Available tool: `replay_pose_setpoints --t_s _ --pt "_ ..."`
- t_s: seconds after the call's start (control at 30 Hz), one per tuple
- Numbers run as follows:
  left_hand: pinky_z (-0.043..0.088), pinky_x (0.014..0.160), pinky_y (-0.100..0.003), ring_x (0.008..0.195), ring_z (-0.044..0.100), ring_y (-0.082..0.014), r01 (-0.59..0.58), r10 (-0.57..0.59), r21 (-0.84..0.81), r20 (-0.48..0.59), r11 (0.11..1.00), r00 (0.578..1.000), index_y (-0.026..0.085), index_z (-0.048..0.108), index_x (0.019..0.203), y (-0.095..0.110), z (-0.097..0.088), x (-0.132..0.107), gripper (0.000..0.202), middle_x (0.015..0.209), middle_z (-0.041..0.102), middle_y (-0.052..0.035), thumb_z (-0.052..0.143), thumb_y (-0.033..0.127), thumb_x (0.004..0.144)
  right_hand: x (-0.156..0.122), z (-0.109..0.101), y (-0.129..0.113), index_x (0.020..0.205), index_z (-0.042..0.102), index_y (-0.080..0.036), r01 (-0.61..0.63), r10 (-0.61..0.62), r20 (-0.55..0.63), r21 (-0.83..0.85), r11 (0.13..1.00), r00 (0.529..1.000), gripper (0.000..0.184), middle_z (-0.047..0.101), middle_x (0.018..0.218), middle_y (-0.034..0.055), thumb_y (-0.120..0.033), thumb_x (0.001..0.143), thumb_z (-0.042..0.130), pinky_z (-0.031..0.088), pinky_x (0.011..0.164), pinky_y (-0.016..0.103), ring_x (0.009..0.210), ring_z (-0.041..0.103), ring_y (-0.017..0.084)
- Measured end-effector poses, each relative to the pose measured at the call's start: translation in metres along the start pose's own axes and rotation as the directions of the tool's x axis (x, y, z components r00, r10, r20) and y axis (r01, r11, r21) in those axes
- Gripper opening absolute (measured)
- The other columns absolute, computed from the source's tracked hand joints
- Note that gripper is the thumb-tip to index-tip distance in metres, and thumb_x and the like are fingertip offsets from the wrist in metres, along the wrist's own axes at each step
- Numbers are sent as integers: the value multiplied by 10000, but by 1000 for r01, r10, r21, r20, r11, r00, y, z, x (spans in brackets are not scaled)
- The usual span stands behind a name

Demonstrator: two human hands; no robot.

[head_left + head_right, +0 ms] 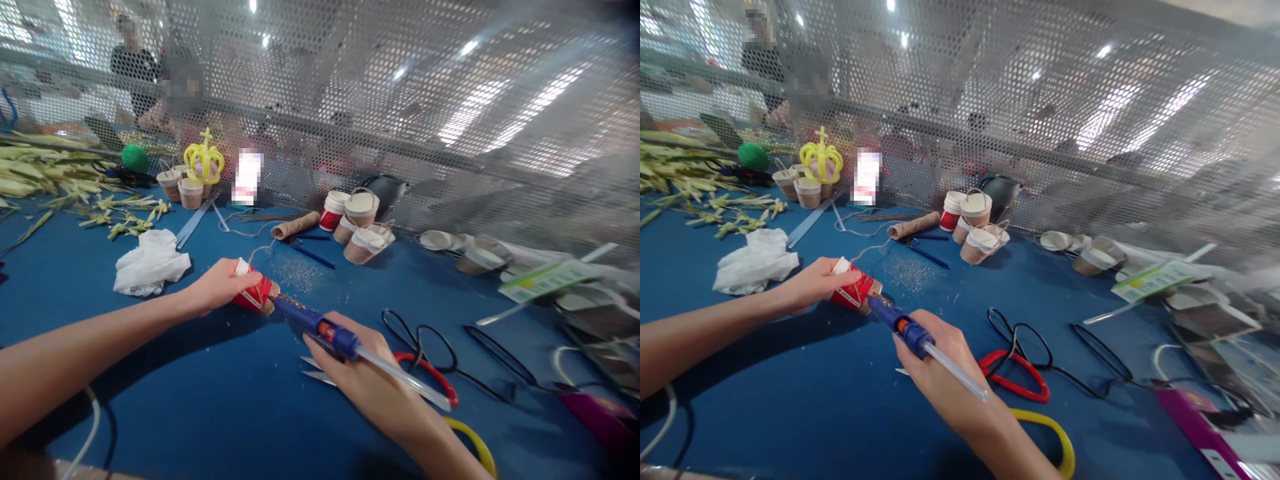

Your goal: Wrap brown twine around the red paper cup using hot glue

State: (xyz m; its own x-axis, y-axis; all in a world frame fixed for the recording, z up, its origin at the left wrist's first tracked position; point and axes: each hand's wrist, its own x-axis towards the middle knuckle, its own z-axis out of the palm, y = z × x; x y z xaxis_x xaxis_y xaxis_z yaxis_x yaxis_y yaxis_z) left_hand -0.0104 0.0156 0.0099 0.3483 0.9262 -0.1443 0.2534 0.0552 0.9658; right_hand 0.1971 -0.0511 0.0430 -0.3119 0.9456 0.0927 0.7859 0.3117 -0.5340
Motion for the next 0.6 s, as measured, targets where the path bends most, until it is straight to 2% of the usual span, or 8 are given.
replay_pose_setpoints --t_s 0.1,0.27,0.4,0.6 --pt "382 518 -225 594 560 -152 -61 60 -9 -4 998 998 100 675 831 0 1 -1 326 672 671 -56 475 333 721 0 0 1 616 458 -188 -1 2 -27 6 1000 1000 181 480 558 -43 -258 783 470 346 473 206 493 415 86" --pt "392 524 -222 620 569 -157 -76 76 2 -27 997 997 107 678 848 0 3 -1 322 710 682 -65 476 325 725 -2 0 0 615 474 -189 20 -20 -6 12 1000 1000 180 492 554 -38 -245 785 453 360 476 215 496 416 93" --pt "397 526 -215 625 571 -154 -80 80 1 -11 997 997 109 683 809 1 3 -2 312 709 681 -65 499 343 714 0 -2 1 600 482 -193 31 -28 -47 55 998 998 175 500 540 -24 -236 767 456 375 451 220 476 421 97" --pt "415 559 -224 658 588 -160 -92 92 0 2 996 996 104 674 853 -2 1 -1 317 756 686 -70 520 341 710 3 -2 6 637 554 -212 70 -60 -123 73 995 991 141 510 514 -5 -249 749 475 390 423 238 446 443 115"
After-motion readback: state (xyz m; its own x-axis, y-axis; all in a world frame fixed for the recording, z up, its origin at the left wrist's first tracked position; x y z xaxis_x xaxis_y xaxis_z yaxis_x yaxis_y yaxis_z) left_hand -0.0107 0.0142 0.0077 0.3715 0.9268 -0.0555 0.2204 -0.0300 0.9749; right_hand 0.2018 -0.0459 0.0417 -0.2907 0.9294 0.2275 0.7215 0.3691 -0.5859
